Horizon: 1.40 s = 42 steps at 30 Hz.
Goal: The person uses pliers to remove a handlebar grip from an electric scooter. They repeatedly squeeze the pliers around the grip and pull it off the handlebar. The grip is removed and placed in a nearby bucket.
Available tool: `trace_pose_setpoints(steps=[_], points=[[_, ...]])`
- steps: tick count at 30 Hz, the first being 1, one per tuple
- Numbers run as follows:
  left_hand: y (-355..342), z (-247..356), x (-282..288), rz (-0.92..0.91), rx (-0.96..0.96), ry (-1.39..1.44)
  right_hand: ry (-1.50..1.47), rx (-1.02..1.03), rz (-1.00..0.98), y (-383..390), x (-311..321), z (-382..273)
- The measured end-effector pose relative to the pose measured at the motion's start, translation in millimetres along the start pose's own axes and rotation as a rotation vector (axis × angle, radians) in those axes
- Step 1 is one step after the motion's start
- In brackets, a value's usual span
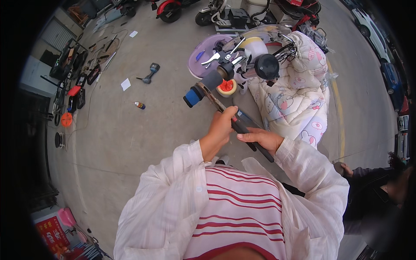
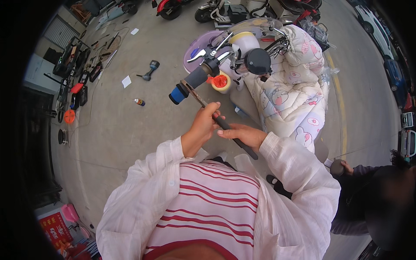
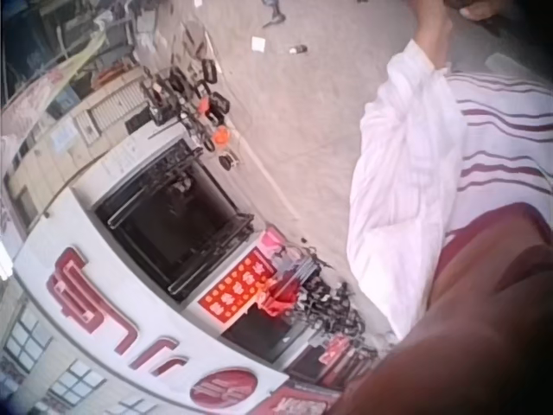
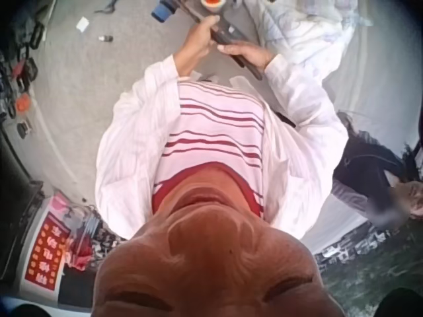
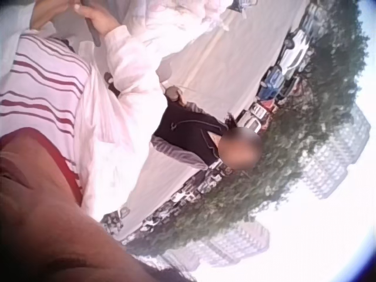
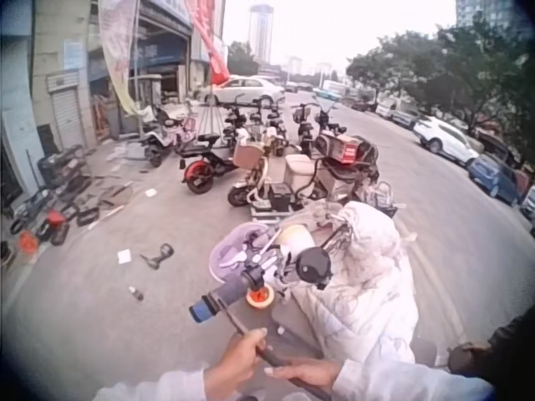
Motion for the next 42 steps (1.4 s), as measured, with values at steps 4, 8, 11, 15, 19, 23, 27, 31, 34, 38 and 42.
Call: trace_pose_setpoints(steps=[4,8,11,15,19,23,27,31,34,38,42], points=[[1.5,5.4,-1.2,0.018,-0.001,0.005,0.008,-0.073,0.087,12.7,-7.1,-11.5],[-1.3,-2.8,0.7,0.013,-0.056,0.008,0.118,-0.073,0.197,7.9,-4.7,-14.9],[4.9,2.6,-7.5,0.028,-0.065,-0.006,0.105,-0.056,0.182,-3.8,0.4,-1.3],[2.8,0.0,-4.7,0.087,-0.086,-0.003,0.169,-0.041,0.197,-8.1,4.7,-5.3],[10.5,5.2,-13.7,0.309,0.011,0.002,0.263,0.077,0.251,-26.7,17.1,7.2],[1.2,-12.3,-10.5,0.585,-0.033,-0.017,0.330,0.275,0.276,-40.0,20.2,6.9],[-14.8,-26.1,4.5,0.554,-0.173,-0.169,0.424,0.410,0.249,-56.1,21.3,2.2],[-13.9,-32.8,11.4,0.584,-0.207,-0.229,0.348,0.415,0.278,-77.1,27.1,18.9],[-13.9,-34.2,11.4,0.611,-0.246,-0.239,0.345,0.437,0.273,-84.9,29.2,21.9],[-18.2,-37.4,17.5,0.641,-0.332,-0.343,0.324,0.482,0.242,-83.5,28.5,10.3],[-26.6,-47.0,29.6,0.623,-0.465,-0.456,0.309,0.558,0.231,-101.6,32.0,5.9]])
Point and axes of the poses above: each hand's wrist, its own y-axis away from the middle knuckle, its own x-axis out of the back of the hand, z = x × y, the point moved 6 cm from there along -y, towards the middle knuckle, and after that the axes turned 15 degrees about -x, right-handed, at the moved point
